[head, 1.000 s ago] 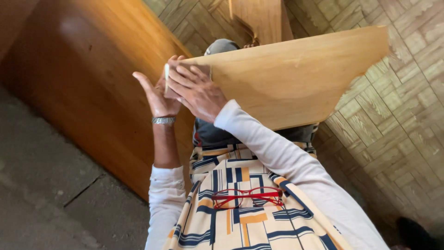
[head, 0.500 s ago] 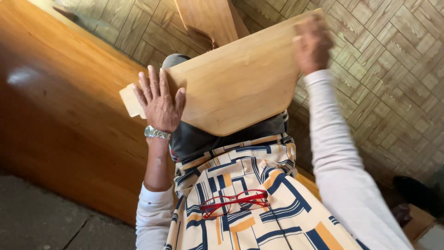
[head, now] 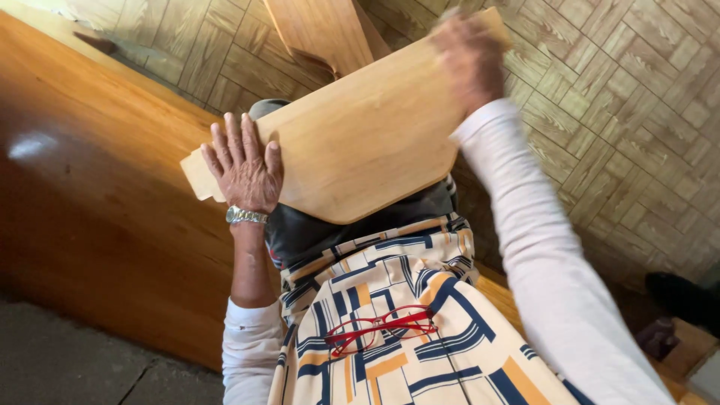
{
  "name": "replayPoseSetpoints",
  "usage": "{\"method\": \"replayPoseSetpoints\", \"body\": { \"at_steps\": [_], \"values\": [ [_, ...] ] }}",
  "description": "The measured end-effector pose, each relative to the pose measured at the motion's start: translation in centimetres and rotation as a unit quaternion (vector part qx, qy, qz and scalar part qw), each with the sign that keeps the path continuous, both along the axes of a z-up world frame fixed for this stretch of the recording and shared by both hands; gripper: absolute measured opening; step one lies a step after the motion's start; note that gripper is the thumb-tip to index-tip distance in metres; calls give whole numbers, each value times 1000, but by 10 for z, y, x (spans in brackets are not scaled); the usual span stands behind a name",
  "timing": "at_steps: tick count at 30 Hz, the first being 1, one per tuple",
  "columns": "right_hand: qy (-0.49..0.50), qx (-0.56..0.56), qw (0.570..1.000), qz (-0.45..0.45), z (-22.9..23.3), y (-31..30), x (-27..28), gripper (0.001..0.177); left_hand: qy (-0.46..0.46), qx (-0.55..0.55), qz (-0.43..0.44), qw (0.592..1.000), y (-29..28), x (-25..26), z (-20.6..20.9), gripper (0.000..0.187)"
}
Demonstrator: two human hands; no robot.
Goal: Sanding a shaped wooden board using sandpaper
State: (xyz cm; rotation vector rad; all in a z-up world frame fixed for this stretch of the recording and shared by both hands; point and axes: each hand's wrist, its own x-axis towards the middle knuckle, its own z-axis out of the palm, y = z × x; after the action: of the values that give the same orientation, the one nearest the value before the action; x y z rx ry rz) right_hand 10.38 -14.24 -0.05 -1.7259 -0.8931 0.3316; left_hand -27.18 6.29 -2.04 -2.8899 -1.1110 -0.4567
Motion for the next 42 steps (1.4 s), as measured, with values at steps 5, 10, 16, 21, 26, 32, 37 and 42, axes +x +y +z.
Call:
{"method": "replayPoseSetpoints", "body": {
  "at_steps": [5,10,16,21,26,32,37,42],
  "values": [
    [-429,-362,827,-12,5,-21,24,24,-21,15,-12,1000,0,4,-3,57],
    [-689,-394,604,64,37,41,-161,42,74,-128,11,989,3,13,20,64],
    [-330,-139,898,254,10,-16,-170,48,146,-252,26,956,24,10,25,76],
    [-415,-153,885,144,1,-69,-5,30,135,-251,14,958,26,11,26,77],
    [-348,-193,914,76,-62,-75,15,37,85,-211,-1,974,20,12,16,73],
    [-317,-212,902,201,27,-41,-227,54,49,-142,-33,988,24,-1,2,68],
    [-371,-183,900,139,29,-91,-126,46,84,-203,-11,976,20,4,17,72],
    [-393,-252,879,101,27,-116,-92,51,62,-188,-3,980,16,5,10,73]
  ]
}}
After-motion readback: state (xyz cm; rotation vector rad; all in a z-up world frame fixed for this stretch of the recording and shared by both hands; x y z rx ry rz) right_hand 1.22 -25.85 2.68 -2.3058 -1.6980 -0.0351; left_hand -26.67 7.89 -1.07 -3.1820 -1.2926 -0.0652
